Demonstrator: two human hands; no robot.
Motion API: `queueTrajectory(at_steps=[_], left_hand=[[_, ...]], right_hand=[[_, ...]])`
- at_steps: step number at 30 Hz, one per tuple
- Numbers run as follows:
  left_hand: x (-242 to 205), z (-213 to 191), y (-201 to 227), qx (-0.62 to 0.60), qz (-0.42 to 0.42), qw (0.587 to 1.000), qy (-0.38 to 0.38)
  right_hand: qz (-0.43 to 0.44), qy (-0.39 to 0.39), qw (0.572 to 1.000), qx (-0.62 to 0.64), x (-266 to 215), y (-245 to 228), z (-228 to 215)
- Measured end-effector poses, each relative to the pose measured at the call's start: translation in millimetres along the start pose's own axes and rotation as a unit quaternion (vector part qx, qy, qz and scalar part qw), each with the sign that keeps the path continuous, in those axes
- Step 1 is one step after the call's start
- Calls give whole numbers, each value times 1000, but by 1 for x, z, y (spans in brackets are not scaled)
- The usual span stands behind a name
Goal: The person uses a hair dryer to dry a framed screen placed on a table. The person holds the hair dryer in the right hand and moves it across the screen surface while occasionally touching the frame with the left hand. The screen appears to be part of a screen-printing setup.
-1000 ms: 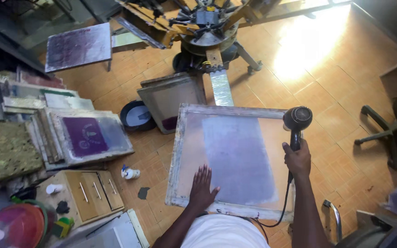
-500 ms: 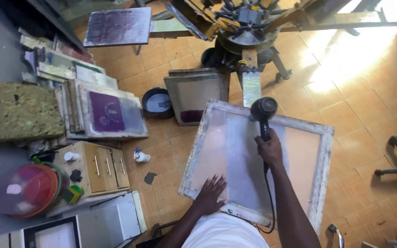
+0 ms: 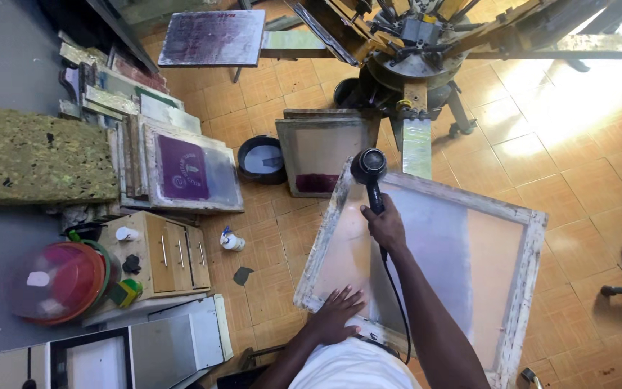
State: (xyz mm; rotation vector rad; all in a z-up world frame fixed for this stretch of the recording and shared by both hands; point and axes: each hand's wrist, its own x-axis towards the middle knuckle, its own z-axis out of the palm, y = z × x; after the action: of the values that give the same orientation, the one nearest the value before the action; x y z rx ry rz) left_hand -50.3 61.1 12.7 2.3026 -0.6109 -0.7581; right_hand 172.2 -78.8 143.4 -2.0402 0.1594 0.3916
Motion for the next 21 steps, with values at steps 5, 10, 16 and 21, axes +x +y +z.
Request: queueTrajectory(at_steps=[5, 10, 16, 21], left_hand=[[4, 7, -16, 13, 27, 998, 60], [5, -1, -17, 0, 45, 988, 148], [17, 0, -40, -22, 61, 953, 297], [14, -7, -65, -5, -30, 899, 436]], right_hand=[[29, -30, 998, 48, -23, 5, 6], [22, -52, 988, 141, -67, 15, 5], [47, -78, 972, 215, -118, 31, -2], [99, -115, 954, 259, -162, 42, -12]])
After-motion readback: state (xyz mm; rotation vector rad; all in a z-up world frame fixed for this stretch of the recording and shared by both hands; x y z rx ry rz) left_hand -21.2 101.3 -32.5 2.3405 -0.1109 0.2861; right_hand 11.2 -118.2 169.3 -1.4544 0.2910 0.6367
